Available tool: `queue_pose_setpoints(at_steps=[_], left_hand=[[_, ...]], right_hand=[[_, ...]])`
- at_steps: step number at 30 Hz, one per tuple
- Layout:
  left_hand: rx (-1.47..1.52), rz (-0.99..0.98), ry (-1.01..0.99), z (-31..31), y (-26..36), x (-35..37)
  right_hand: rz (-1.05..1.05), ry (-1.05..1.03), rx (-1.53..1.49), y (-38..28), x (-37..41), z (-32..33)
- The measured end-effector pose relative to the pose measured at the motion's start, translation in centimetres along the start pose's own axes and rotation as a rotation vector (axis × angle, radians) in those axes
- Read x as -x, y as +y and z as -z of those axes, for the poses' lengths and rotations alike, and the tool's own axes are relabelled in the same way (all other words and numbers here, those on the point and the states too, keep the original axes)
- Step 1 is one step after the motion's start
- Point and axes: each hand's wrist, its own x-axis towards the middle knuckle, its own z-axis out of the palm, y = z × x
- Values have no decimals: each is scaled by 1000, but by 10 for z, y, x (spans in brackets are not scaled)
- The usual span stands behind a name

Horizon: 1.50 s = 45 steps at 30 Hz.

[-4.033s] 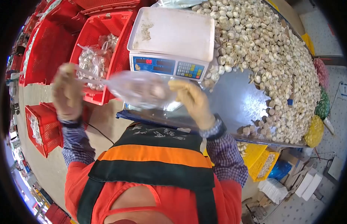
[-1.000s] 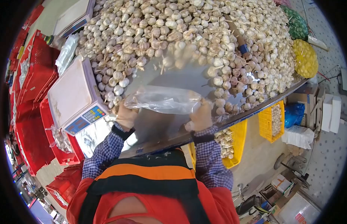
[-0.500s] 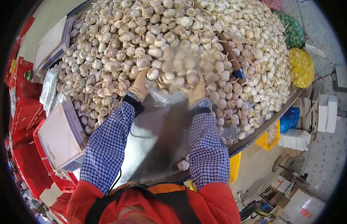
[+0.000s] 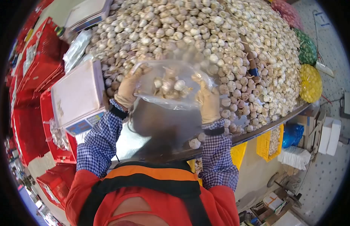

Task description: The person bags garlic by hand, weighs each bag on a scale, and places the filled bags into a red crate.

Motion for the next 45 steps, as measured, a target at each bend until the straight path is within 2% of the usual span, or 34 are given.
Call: queue_pose_setpoints(at_steps=[1, 3, 4, 5, 7, 9, 10, 11, 13, 15, 17, 18, 19, 20, 21, 23, 24, 25, 26, 27, 28, 29, 31, 32, 33, 35, 36, 37, 38, 40, 41, 42, 43, 45], left_hand=[[0, -17, 18, 11, 12, 15], [87, -227, 21, 39, 37, 46], [137, -253, 216, 39, 56, 59], [130, -354, 271, 53, 69, 69], [34, -511, 147, 102, 104, 101], [-18, -679, 253, 127, 136, 131], [-36, -757, 339, 145, 146, 139], [-41, -849, 364, 164, 154, 145], [-157, -828, 472, 213, 159, 158], [-300, -820, 589, 237, 152, 165], [-335, -668, 689, 282, 133, 167], [-294, -598, 677, 289, 130, 175], [-249, -525, 663, 296, 125, 183], [-355, -450, 649, 319, 116, 183], [-340, -441, 657, 328, 113, 186], [-514, -409, 592, 341, 109, 191], [-627, -412, 554, 346, 113, 199], [-613, -405, 558, 352, 114, 204], [-719, -504, 533, 359, 116, 207], [-826, -601, 508, 367, 118, 210], [-729, -563, 440, 366, 127, 214], [-717, -553, 455, 364, 131, 220], [-771, -711, 470, 334, 158, 237], [-761, -700, 483, 320, 168, 241], [-802, -743, 484, 307, 178, 244], [-936, -829, 466, 303, 182, 230], [-1081, -849, 507, 302, 182, 220], [-1226, -868, 546, 300, 182, 212], [-1225, -869, 551, 298, 180, 206], [-1717, -522, 583, 295, 179, 200], [-1716, -524, 590, 298, 180, 201], [-1766, -347, 496, 301, 181, 204], [-1805, -171, 397, 303, 183, 206], [-1725, -238, 407, 320, 174, 201]], right_hand=[[81, -44, -14, -5, 6, -10], [64, -132, 93, -14, 14, -38], [142, -156, 93, -16, 17, -61], [221, -182, 90, -19, 20, -84], [176, -243, 80, -21, 24, -123], [329, -321, 156, -10, 17, -164], [246, -353, 103, -5, 18, -184], [250, -382, 92, -1, 20, -206], [277, -418, 271, 9, 23, -245], [371, -461, 268, 73, -12, -265], [549, -459, 505, 109, -22, -280], [457, -468, 444, 122, -21, -285], [455, -479, 454, 128, -21, -289], [465, -471, 545, 134, -21, -289], [472, -462, 638, 138, -19, -288], [415, -495, 783, 115, -2, -294], [543, -481, 870, 102, 11, -298], [671, -469, 955, 90, 23, -303], [665, -480, 967, 80, 33, -309], [809, -389, 1015, 71, 42, -316], [953, -298, 1056, 62, 52, -324], [948, -319, 1063, 51, 63, -332], [1144, -462, 1024, 29, 84, -349], [1226, -488, 967, 25, 93, -359], [1220, -504, 971, 24, 95, -365], [1264, -750, 1114, 23, 94, -380], [1193, -827, 1143, 28, 92, -387], [1196, -831, 1143, 32, 88, -392], [1181, -894, 1247, 35, 83, -395], [1173, -959, 1350, 42, 74, -400], [1284, -933, 1379, 47, 70, -400], [1394, -902, 1405, 47, 71, -404], [1397, -900, 1405, 45, 71, -407], [1357, -946, 1457, 42, 75, -416]])
